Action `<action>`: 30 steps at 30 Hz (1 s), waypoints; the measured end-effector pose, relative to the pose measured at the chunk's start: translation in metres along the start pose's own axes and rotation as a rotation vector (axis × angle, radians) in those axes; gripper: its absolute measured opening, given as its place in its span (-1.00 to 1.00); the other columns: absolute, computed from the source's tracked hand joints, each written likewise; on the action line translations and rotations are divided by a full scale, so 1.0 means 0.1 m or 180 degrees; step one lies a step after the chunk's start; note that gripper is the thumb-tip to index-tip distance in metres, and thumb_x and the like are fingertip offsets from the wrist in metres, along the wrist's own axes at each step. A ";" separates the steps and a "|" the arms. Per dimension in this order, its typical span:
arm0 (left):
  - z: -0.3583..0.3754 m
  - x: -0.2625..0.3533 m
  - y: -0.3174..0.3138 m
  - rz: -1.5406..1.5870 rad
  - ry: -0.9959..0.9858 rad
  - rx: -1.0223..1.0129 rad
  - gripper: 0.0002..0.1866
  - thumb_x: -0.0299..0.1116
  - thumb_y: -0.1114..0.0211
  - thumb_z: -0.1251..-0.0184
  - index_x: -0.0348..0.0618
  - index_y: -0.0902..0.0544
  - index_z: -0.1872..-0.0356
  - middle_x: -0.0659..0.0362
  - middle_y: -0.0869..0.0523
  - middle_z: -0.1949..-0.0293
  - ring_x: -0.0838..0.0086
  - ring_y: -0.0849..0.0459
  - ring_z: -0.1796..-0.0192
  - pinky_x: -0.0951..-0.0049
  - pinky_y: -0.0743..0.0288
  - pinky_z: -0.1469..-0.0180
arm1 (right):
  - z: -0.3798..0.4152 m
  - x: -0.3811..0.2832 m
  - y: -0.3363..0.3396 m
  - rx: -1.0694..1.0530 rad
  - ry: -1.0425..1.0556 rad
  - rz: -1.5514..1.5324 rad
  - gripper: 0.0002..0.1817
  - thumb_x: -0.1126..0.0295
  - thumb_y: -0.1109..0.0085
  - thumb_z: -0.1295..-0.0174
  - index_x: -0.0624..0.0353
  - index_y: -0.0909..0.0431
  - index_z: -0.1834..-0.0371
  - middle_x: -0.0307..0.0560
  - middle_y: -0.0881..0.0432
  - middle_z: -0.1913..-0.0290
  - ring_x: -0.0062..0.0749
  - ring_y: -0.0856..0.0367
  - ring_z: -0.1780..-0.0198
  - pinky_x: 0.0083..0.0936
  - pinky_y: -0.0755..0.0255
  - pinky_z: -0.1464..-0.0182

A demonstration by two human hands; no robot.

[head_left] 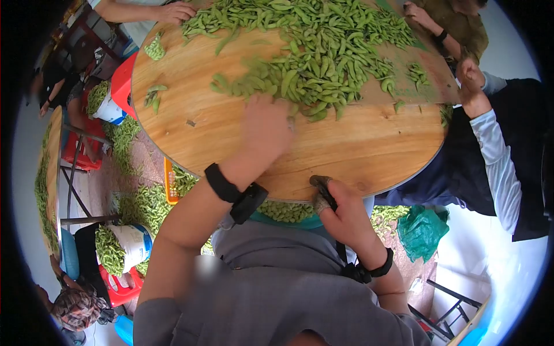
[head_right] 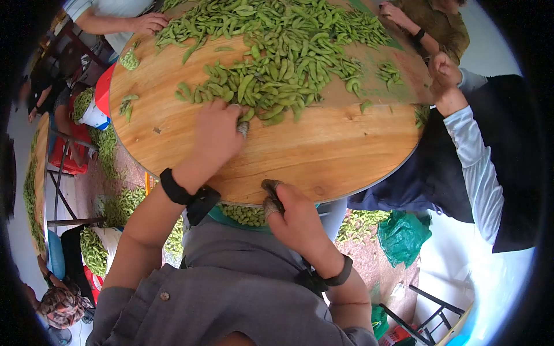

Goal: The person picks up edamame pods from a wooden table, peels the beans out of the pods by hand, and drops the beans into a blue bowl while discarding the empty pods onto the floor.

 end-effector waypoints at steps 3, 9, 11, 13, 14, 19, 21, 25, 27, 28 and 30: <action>0.07 -0.24 0.09 0.0640 0.0234 -0.0220 -0.74 -0.36 -0.33 0.00 -0.24 -0.60 0.26 0.00 -0.60 0.31 0.08 -0.55 0.16 0.15 -0.43 0.12 | 0.00 0.11 -0.04 -0.0113 -0.0050 -0.0244 -0.64 0.49 -0.04 -0.21 0.33 -0.47 -0.08 -0.03 -0.49 0.47 -0.39 -0.52 0.40 -0.50 -0.41 0.31; 0.64 -0.20 0.16 0.3728 0.1144 -0.0780 -0.82 -0.47 -0.18 -0.30 -0.26 -0.51 0.11 0.16 -0.64 0.34 0.44 -0.60 0.30 0.43 -0.46 0.27 | -0.13 0.10 -0.13 -0.0388 -0.1020 -0.1512 -0.62 0.48 0.02 -0.22 0.32 -0.37 -0.13 -0.03 -0.53 0.43 -0.49 -0.59 0.48 -0.49 -0.47 0.38; 0.87 -0.04 0.00 0.4610 0.1746 -0.1492 -0.86 -0.49 -0.07 -0.40 -0.24 -0.51 0.09 0.24 -0.60 0.37 0.61 -0.53 0.34 0.56 -0.40 0.32 | -0.15 0.09 -0.16 -0.0476 -0.0900 -0.1563 -0.62 0.49 0.05 -0.21 0.31 -0.36 -0.12 -0.05 -0.54 0.45 -0.51 -0.57 0.51 -0.50 -0.47 0.40; 0.95 0.08 0.01 0.4888 0.1606 -0.1742 -0.85 -0.49 -0.06 -0.40 -0.24 -0.50 0.08 0.25 -0.59 0.37 0.62 -0.51 0.37 0.57 -0.37 0.34 | -0.14 0.05 -0.17 -0.0558 -0.0795 -0.1600 -0.62 0.50 0.09 -0.20 0.30 -0.34 -0.11 -0.08 -0.54 0.47 -0.52 -0.54 0.54 -0.52 -0.46 0.41; 0.98 0.18 0.02 0.5162 0.1453 -0.1968 -0.85 -0.50 -0.06 -0.40 -0.23 -0.50 0.08 0.26 -0.59 0.37 0.63 -0.49 0.39 0.58 -0.35 0.37 | -0.12 0.02 -0.20 -0.0669 -0.0825 -0.1749 -0.65 0.55 0.14 -0.21 0.28 -0.35 -0.09 -0.15 -0.53 0.43 -0.60 -0.48 0.55 -0.61 -0.40 0.48; 1.10 0.22 -0.02 0.5019 0.1698 -0.2457 -0.85 -0.50 -0.05 -0.40 -0.24 -0.53 0.10 0.27 -0.56 0.44 0.67 -0.43 0.43 0.63 -0.28 0.41 | -0.08 0.01 -0.25 -0.0780 -0.0672 -0.1814 -0.67 0.60 0.20 -0.24 0.21 -0.35 -0.07 -0.22 -0.52 0.37 -0.70 -0.37 0.58 -0.74 -0.25 0.59; 1.16 0.21 -0.04 0.5024 0.1825 -0.2645 -0.85 -0.50 -0.05 -0.40 -0.23 -0.55 0.11 0.28 -0.54 0.47 0.68 -0.43 0.44 0.63 -0.27 0.43 | -0.07 -0.05 -0.26 -0.0875 -0.0907 -0.2448 -0.57 0.59 0.16 -0.16 0.27 -0.34 -0.15 -0.24 -0.54 0.32 -0.59 -0.50 0.50 -0.62 -0.41 0.48; 1.15 0.24 0.07 0.4975 0.1606 -0.2443 -0.87 -0.51 -0.08 -0.34 -0.24 -0.55 0.16 0.28 -0.52 0.51 0.58 -0.46 0.47 0.57 -0.27 0.46 | 0.02 -0.10 -0.32 -0.1341 -0.1427 -0.3413 -0.49 0.62 0.19 -0.16 0.26 -0.29 -0.24 -0.29 -0.52 0.31 -0.59 -0.50 0.38 -0.61 -0.43 0.34; 1.14 0.18 0.10 0.4521 0.1496 -0.2178 -0.87 -0.53 -0.12 -0.28 -0.24 -0.54 0.17 0.22 -0.53 0.53 0.47 -0.52 0.48 0.50 -0.30 0.47 | -0.02 -0.11 -0.25 -0.0872 -0.1175 -0.2816 -0.51 0.55 0.24 -0.33 0.05 -0.25 -0.34 -0.24 -0.50 0.38 -0.74 -0.21 0.62 -0.77 -0.09 0.61; 1.04 0.17 0.23 0.3573 0.0630 -0.1614 -0.84 -0.56 -0.15 -0.20 -0.24 -0.53 0.19 0.13 -0.55 0.52 0.27 -0.54 0.46 0.40 -0.35 0.44 | -0.03 -0.13 -0.25 -0.0871 -0.1176 -0.2812 -0.51 0.55 0.24 -0.33 0.05 -0.25 -0.34 -0.24 -0.50 0.38 -0.74 -0.21 0.62 -0.77 -0.09 0.61; 1.01 0.26 0.39 0.2595 -0.0192 -0.1061 -0.80 -0.58 -0.18 -0.11 -0.23 -0.52 0.20 0.03 -0.56 0.52 0.08 -0.57 0.44 0.31 -0.39 0.41 | -0.07 -0.15 -0.20 -0.0715 -0.1074 -0.2445 -0.44 0.62 0.20 -0.16 0.13 -0.26 -0.31 -0.29 -0.51 0.32 -0.73 -0.39 0.42 -0.76 -0.30 0.43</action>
Point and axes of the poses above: each hand's wrist, its own z-axis away from the middle knuckle, its own y-axis out of the back of the hand, x = y × z, the point moved 9 cm from there along -z, towards the middle knuckle
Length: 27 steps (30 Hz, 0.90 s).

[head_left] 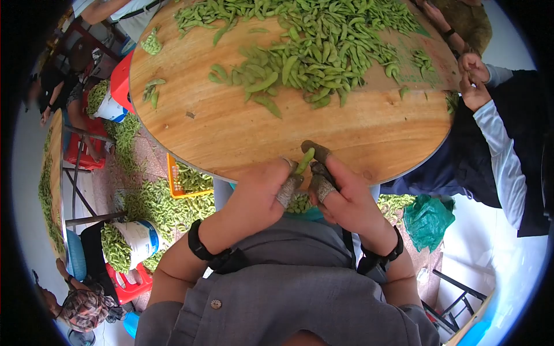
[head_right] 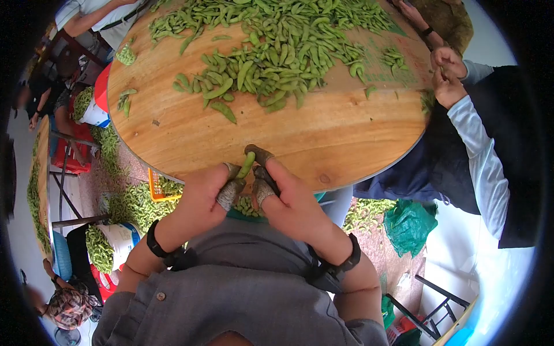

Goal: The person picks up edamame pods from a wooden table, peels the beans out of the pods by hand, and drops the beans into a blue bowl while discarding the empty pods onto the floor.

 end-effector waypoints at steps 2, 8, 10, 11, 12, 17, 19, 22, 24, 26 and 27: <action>0.04 0.10 -0.01 -0.0522 -0.0249 0.0177 -0.72 -0.60 -0.23 0.02 -0.23 -0.52 0.21 -0.14 -0.54 0.48 -0.22 -0.51 0.35 0.14 -0.41 0.34 | -0.06 0.06 0.01 -0.0040 0.0026 0.0100 -0.46 0.60 0.20 -0.19 0.11 -0.28 -0.30 -0.28 -0.49 0.35 -0.76 -0.33 0.50 -0.77 -0.23 0.52; 0.07 -0.16 -0.20 0.2414 0.1232 -0.0925 -0.90 -0.54 -0.13 -0.27 -0.22 -0.54 0.22 0.19 -0.53 0.57 0.47 -0.52 0.52 0.49 -0.31 0.47 | 0.11 0.29 -0.10 -0.0616 -0.0967 -0.1784 -0.61 0.46 0.21 -0.36 0.04 -0.33 -0.25 -0.29 -0.36 0.50 -0.77 -0.15 0.67 -0.74 -0.13 0.66; 0.14 -0.27 -0.32 0.2907 0.1375 -0.0967 -0.91 -0.50 -0.12 -0.33 -0.22 -0.55 0.21 0.27 -0.51 0.58 0.59 -0.48 0.52 0.57 -0.27 0.48 | 0.14 0.29 -0.11 -0.0660 -0.1078 -0.2146 -0.64 0.42 0.20 -0.40 0.03 -0.34 -0.24 -0.31 -0.32 0.52 -0.77 -0.11 0.69 -0.74 -0.10 0.68; 0.17 -0.29 -0.39 0.3400 0.1516 -0.1003 -0.90 -0.46 -0.10 -0.39 -0.22 -0.56 0.20 0.35 -0.49 0.58 0.71 -0.44 0.51 0.65 -0.22 0.48 | 0.15 0.29 -0.13 -0.0825 -0.1079 -0.2402 -0.65 0.40 0.18 -0.41 0.02 -0.34 -0.24 -0.32 -0.32 0.52 -0.77 -0.13 0.68 -0.76 -0.11 0.67; 0.13 -0.29 -0.37 0.3401 0.1512 -0.1004 -0.90 -0.46 -0.10 -0.39 -0.22 -0.56 0.20 0.35 -0.49 0.58 0.71 -0.44 0.51 0.65 -0.22 0.48 | 0.15 0.27 -0.16 -0.0991 -0.1078 -0.2657 -0.65 0.38 0.16 -0.41 0.02 -0.33 -0.24 -0.33 -0.33 0.52 -0.77 -0.15 0.67 -0.77 -0.11 0.67; -0.11 -0.16 -0.13 0.1105 0.0519 -0.0201 -0.87 -0.38 -0.21 -0.34 -0.24 -0.54 0.25 0.25 -0.49 0.60 0.57 -0.46 0.55 0.45 -0.35 0.49 | 0.06 0.20 -0.03 -0.0139 -0.0823 -0.1347 -0.62 0.43 0.20 -0.37 0.01 -0.31 -0.26 -0.31 -0.35 0.47 -0.74 -0.19 0.63 -0.74 -0.16 0.64; -0.13 -0.06 -0.06 -0.0169 -0.0104 0.0112 -0.88 -0.38 -0.21 -0.33 -0.23 -0.53 0.27 0.19 -0.52 0.58 0.50 -0.49 0.54 0.40 -0.39 0.46 | 0.02 0.19 -0.04 -0.0053 -0.0706 -0.1028 -0.60 0.46 0.23 -0.36 0.01 -0.31 -0.26 -0.30 -0.37 0.44 -0.74 -0.20 0.61 -0.73 -0.19 0.63; -0.10 0.17 -0.02 -0.1623 -0.0789 0.0493 -0.89 -0.38 -0.18 -0.35 -0.21 -0.52 0.27 0.11 -0.57 0.54 0.40 -0.55 0.50 0.37 -0.42 0.42 | -0.02 0.20 -0.01 0.0083 -0.0540 -0.0880 -0.57 0.51 0.25 -0.31 0.01 -0.30 -0.26 -0.30 -0.39 0.41 -0.72 -0.22 0.61 -0.70 -0.23 0.62; -0.08 0.20 0.00 -0.1798 -0.0842 0.0553 -0.89 -0.37 -0.16 -0.37 -0.19 -0.51 0.25 0.08 -0.60 0.51 0.37 -0.57 0.48 0.38 -0.43 0.41 | -0.04 0.17 0.01 0.0052 -0.0437 -0.0948 -0.56 0.53 0.26 -0.30 0.01 -0.29 -0.25 -0.29 -0.39 0.42 -0.71 -0.22 0.61 -0.69 -0.25 0.62; -0.05 -0.26 -0.19 0.1154 0.0742 -0.0384 -0.76 -0.25 -0.14 -0.44 -0.24 -0.52 0.14 0.25 -0.61 0.44 0.60 -0.49 0.47 0.52 -0.39 0.43 | -0.02 0.23 0.05 0.0011 -0.0488 -0.1023 -0.56 0.52 0.25 -0.30 0.03 -0.29 -0.25 -0.29 -0.40 0.42 -0.70 -0.25 0.60 -0.69 -0.25 0.62; -0.05 -0.26 -0.18 0.1155 0.0748 -0.0381 -0.76 -0.25 -0.14 -0.44 -0.24 -0.52 0.14 0.25 -0.61 0.44 0.60 -0.49 0.47 0.52 -0.39 0.43 | -0.01 0.26 0.05 -0.0038 -0.0540 -0.1097 -0.57 0.51 0.24 -0.30 0.04 -0.29 -0.25 -0.30 -0.42 0.42 -0.70 -0.28 0.59 -0.69 -0.26 0.61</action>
Point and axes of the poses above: each hand's wrist, its own z-axis away from the middle knuckle, its own y-axis out of the back of the hand, x = y × z, the point moved 9 cm from there along -z, towards the middle knuckle
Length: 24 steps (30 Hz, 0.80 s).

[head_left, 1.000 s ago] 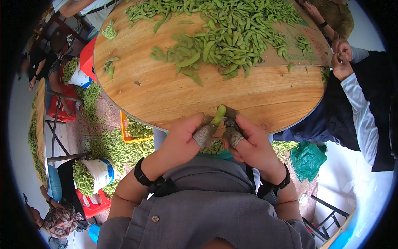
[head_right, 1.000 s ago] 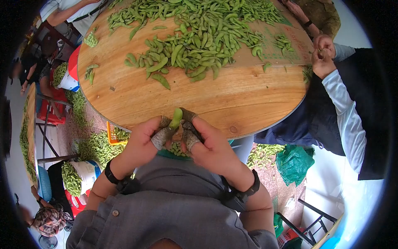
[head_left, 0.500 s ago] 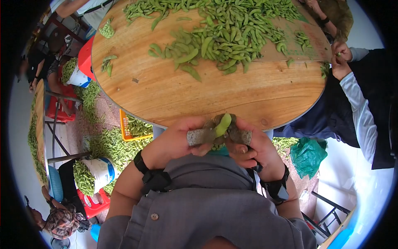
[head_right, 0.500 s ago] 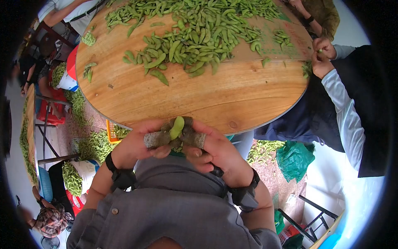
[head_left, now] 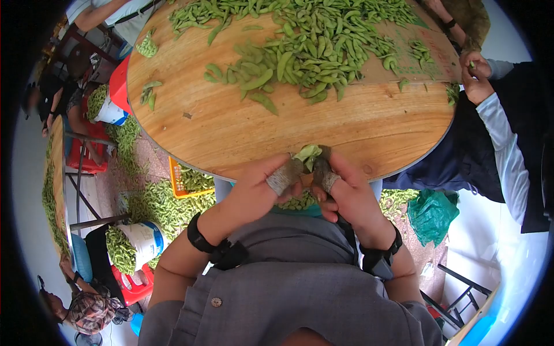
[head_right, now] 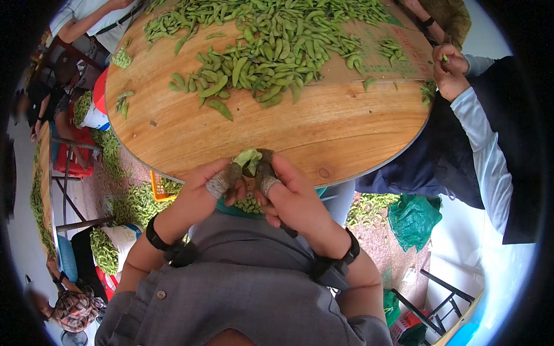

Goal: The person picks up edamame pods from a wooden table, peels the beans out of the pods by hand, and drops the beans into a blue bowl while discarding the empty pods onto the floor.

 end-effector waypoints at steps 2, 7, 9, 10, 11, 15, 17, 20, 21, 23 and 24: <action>0.02 -0.15 -0.04 0.1218 0.0689 -0.0097 -0.86 -0.35 -0.06 -0.42 -0.18 -0.52 0.24 0.12 -0.58 0.55 0.41 -0.55 0.52 0.42 -0.40 0.43 | 0.01 -0.03 0.04 0.0139 0.0080 0.0571 -0.59 0.50 0.18 -0.28 0.07 -0.32 -0.22 -0.26 -0.45 0.43 -0.67 -0.34 0.57 -0.65 -0.29 0.60; 0.01 0.05 -0.03 0.0223 0.0178 -0.0180 -0.83 -0.35 -0.04 -0.44 -0.18 -0.51 0.34 0.22 -0.56 0.58 0.51 -0.53 0.52 0.49 -0.36 0.46 | 0.17 -0.56 0.04 0.1299 0.2699 0.3166 -0.66 0.48 0.00 -0.22 0.16 -0.42 -0.09 -0.12 -0.56 0.43 -0.60 -0.52 0.51 -0.54 -0.39 0.53; 0.03 0.16 -0.05 -0.0260 -0.0293 -0.0239 -0.82 -0.35 -0.03 -0.44 -0.17 -0.50 0.36 0.26 -0.55 0.59 0.55 -0.52 0.52 0.51 -0.34 0.47 | 0.10 -0.54 -0.09 0.0767 0.2541 0.3771 -0.73 0.47 -0.11 -0.15 0.21 -0.50 0.06 -0.07 -0.58 0.47 -0.54 -0.59 0.47 -0.46 -0.44 0.46; 0.06 0.19 -0.07 -0.0192 -0.0358 -0.0379 -0.82 -0.36 -0.02 -0.44 -0.16 -0.49 0.37 0.28 -0.54 0.60 0.58 -0.51 0.52 0.52 -0.34 0.46 | 0.13 -0.59 -0.10 0.0771 0.2538 0.3767 -0.73 0.47 -0.11 -0.15 0.21 -0.50 0.06 -0.07 -0.58 0.47 -0.54 -0.59 0.47 -0.46 -0.44 0.46; 0.09 0.23 -0.10 -0.0118 -0.0418 -0.0516 -0.83 -0.37 -0.01 -0.43 -0.14 -0.48 0.39 0.30 -0.52 0.61 0.61 -0.49 0.52 0.53 -0.33 0.46 | 0.02 -0.47 0.00 0.0517 0.1562 0.3092 -0.75 0.46 -0.13 -0.12 0.23 -0.52 0.11 -0.08 -0.57 0.50 -0.53 -0.59 0.47 -0.46 -0.44 0.44; 0.18 0.13 -0.18 0.0639 0.0309 -0.1058 -0.84 -0.38 -0.02 -0.43 -0.15 -0.49 0.37 0.30 -0.53 0.60 0.60 -0.50 0.50 0.54 -0.34 0.44 | -0.06 -0.14 0.07 -0.0028 -0.0058 0.1920 -0.81 0.46 -0.16 -0.04 0.27 -0.52 0.26 -0.13 -0.53 0.57 -0.53 -0.53 0.50 -0.47 -0.40 0.44; 0.15 0.12 -0.17 0.0852 0.0361 -0.0885 -0.84 -0.36 -0.04 -0.44 -0.15 -0.52 0.33 0.32 -0.55 0.56 0.66 -0.45 0.50 0.60 -0.29 0.45 | -0.14 -0.11 0.12 0.0037 0.0257 0.2005 -0.80 0.47 -0.14 -0.05 0.27 -0.52 0.25 -0.15 -0.53 0.57 -0.56 -0.51 0.51 -0.50 -0.40 0.44; 0.13 -0.11 -0.08 0.1308 0.0824 -0.0420 -0.83 -0.34 -0.05 -0.45 -0.16 -0.55 0.29 0.34 -0.56 0.53 0.72 -0.40 0.51 0.66 -0.25 0.47 | -0.20 -0.24 0.23 0.0426 0.0848 0.2244 -0.80 0.47 -0.12 -0.05 0.28 -0.52 0.24 -0.18 -0.51 0.56 -0.59 -0.47 0.52 -0.53 -0.39 0.43; 0.11 -0.11 -0.05 0.1304 0.0826 -0.0427 -0.83 -0.34 -0.05 -0.45 -0.16 -0.55 0.29 0.34 -0.56 0.53 0.72 -0.40 0.51 0.66 -0.25 0.47 | -0.17 -0.33 0.28 0.0752 0.1111 0.2369 -0.79 0.47 -0.12 -0.05 0.29 -0.51 0.24 -0.20 -0.50 0.57 -0.59 -0.45 0.51 -0.53 -0.39 0.43; 0.06 -0.10 0.14 0.0970 0.0718 -0.0045 -0.82 -0.34 -0.03 -0.46 -0.18 -0.56 0.26 0.34 -0.54 0.52 0.75 -0.36 0.51 0.68 -0.22 0.48 | -0.15 -0.33 0.34 0.0736 0.0939 0.2103 -0.78 0.47 -0.14 -0.04 0.29 -0.51 0.23 -0.18 -0.50 0.56 -0.56 -0.45 0.50 -0.51 -0.39 0.41; 0.06 -0.11 0.16 0.0970 0.0721 -0.0044 -0.82 -0.34 -0.03 -0.46 -0.18 -0.56 0.26 0.34 -0.54 0.52 0.75 -0.36 0.51 0.68 -0.22 0.48 | -0.14 -0.29 0.37 0.0717 0.0766 0.1840 -0.77 0.46 -0.15 -0.04 0.29 -0.51 0.22 -0.15 -0.49 0.55 -0.53 -0.45 0.49 -0.50 -0.40 0.39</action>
Point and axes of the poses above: each hand's wrist, its own z-axis away from the middle knuckle, its own y-axis out of the back of the hand, x = y × z, the point moved 9 cm from there along -z, towards the middle knuckle
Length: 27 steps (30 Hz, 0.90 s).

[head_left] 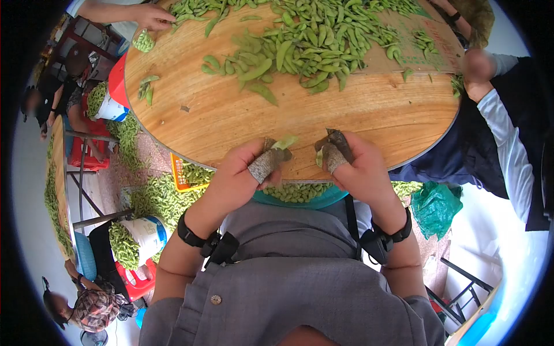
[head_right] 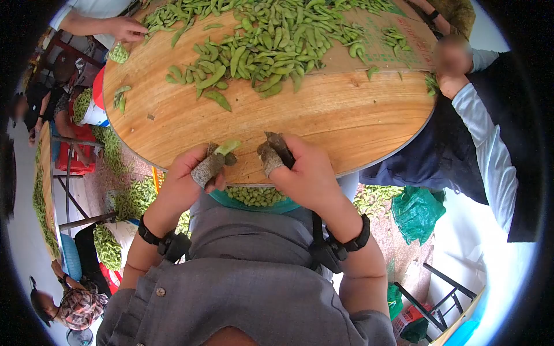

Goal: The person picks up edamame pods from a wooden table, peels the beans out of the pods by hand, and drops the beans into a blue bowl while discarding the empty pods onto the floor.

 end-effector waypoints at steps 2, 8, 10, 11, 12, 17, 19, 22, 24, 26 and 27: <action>-0.01 0.01 0.04 -0.0096 -0.0117 0.0092 -0.83 -0.36 -0.06 -0.45 -0.21 -0.56 0.27 0.35 -0.54 0.53 0.72 -0.42 0.50 0.66 -0.26 0.46 | 0.06 -0.05 -0.03 -0.0055 0.0248 0.0245 -0.76 0.48 -0.13 -0.09 0.26 -0.55 0.15 -0.24 -0.52 0.53 -0.63 -0.43 0.53 -0.59 -0.34 0.46; -0.04 -0.02 0.03 -0.0728 -0.0373 0.0346 -0.87 -0.40 -0.13 -0.39 -0.23 -0.55 0.31 0.29 -0.55 0.55 0.65 -0.51 0.46 0.56 -0.38 0.41 | 0.29 -0.18 -0.21 -0.0041 0.1153 0.1153 -0.72 0.37 -0.27 -0.17 0.23 -0.59 0.07 -0.32 -0.57 0.49 -0.75 -0.40 0.57 -0.71 -0.27 0.52; -0.02 0.05 -0.06 -0.0955 -0.0613 0.0246 -0.88 -0.40 -0.12 -0.39 -0.23 -0.55 0.31 0.27 -0.56 0.56 0.62 -0.52 0.48 0.54 -0.39 0.42 | 0.29 -0.23 -0.19 0.0117 0.1190 0.1173 -0.70 0.34 -0.30 -0.18 0.23 -0.59 0.06 -0.32 -0.57 0.50 -0.74 -0.39 0.59 -0.72 -0.25 0.54; 0.00 0.12 -0.13 -0.1187 -0.0870 0.0158 -0.89 -0.41 -0.12 -0.38 -0.23 -0.54 0.31 0.25 -0.56 0.57 0.60 -0.52 0.50 0.51 -0.39 0.43 | 0.20 -0.18 -0.11 0.0189 0.0723 0.0629 -0.71 0.32 -0.29 -0.19 0.26 -0.57 0.11 -0.26 -0.56 0.51 -0.62 -0.45 0.55 -0.64 -0.32 0.49; -0.02 0.12 -0.14 -0.1193 -0.0880 0.0150 -0.89 -0.41 -0.12 -0.38 -0.23 -0.54 0.31 0.25 -0.56 0.57 0.60 -0.52 0.50 0.51 -0.39 0.43 | 0.13 -0.09 -0.05 0.0256 0.0270 0.0087 -0.71 0.30 -0.29 -0.20 0.30 -0.55 0.17 -0.21 -0.56 0.51 -0.50 -0.52 0.51 -0.56 -0.40 0.44; 0.05 0.04 -0.30 -0.0084 -0.0161 -0.0774 -0.89 -0.44 -0.08 -0.38 -0.20 -0.57 0.24 0.22 -0.63 0.44 0.53 -0.51 0.53 0.53 -0.33 0.46 | 0.06 0.06 -0.35 -0.0932 -0.0432 -0.1669 -0.79 0.33 -0.23 -0.26 0.25 -0.54 0.20 -0.25 -0.53 0.47 -0.67 -0.39 0.61 -0.69 -0.23 0.59; 0.10 -0.05 -0.42 0.1261 0.0156 -0.1056 -0.88 -0.42 -0.09 -0.39 -0.20 -0.56 0.18 0.22 -0.64 0.40 0.55 -0.50 0.53 0.55 -0.32 0.46 | 0.11 0.01 -0.44 -0.1173 -0.0393 -0.2194 -0.82 0.35 -0.22 -0.27 0.22 -0.55 0.20 -0.26 -0.52 0.47 -0.72 -0.35 0.62 -0.73 -0.18 0.62; 0.09 -0.09 -0.55 0.2876 0.0550 -0.1490 -0.83 -0.39 -0.11 -0.41 -0.22 -0.55 0.09 0.21 -0.64 0.37 0.56 -0.51 0.51 0.55 -0.33 0.45 | 0.13 -0.01 -0.52 -0.1258 -0.0621 -0.3111 -0.85 0.36 -0.20 -0.28 0.21 -0.54 0.24 -0.29 -0.49 0.55 -0.72 -0.34 0.62 -0.72 -0.20 0.62; 0.07 -0.03 -0.59 0.3157 0.0657 -0.1643 -0.80 -0.36 -0.12 -0.42 -0.23 -0.53 0.06 0.22 -0.63 0.37 0.54 -0.52 0.49 0.52 -0.35 0.45 | 0.10 0.10 -0.46 -0.0838 -0.0891 -0.3131 -0.85 0.34 -0.18 -0.29 0.20 -0.53 0.25 -0.32 -0.46 0.58 -0.73 -0.32 0.63 -0.73 -0.21 0.60; -0.03 0.09 -0.31 -0.0109 -0.0191 -0.0551 -0.80 -0.37 -0.12 -0.41 -0.25 -0.53 0.06 0.23 -0.63 0.39 0.49 -0.56 0.45 0.46 -0.39 0.44 | 0.06 0.12 -0.38 -0.0559 -0.0725 -0.2600 -0.85 0.35 -0.18 -0.29 0.20 -0.53 0.23 -0.32 -0.47 0.57 -0.73 -0.33 0.62 -0.73 -0.22 0.60; -0.04 0.05 -0.32 -0.0112 -0.0185 -0.0561 -0.80 -0.37 -0.12 -0.41 -0.25 -0.53 0.06 0.23 -0.63 0.39 0.49 -0.56 0.45 0.46 -0.39 0.44 | 0.03 0.13 -0.29 -0.0287 -0.0556 -0.2070 -0.84 0.36 -0.18 -0.29 0.21 -0.53 0.20 -0.31 -0.47 0.56 -0.73 -0.35 0.62 -0.74 -0.23 0.59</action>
Point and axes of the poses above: each hand's wrist, its own z-axis away from the middle knuckle, its own y-axis out of the back of the hand, x = y × z, the point moved 9 cm from there along -z, towards the middle knuckle
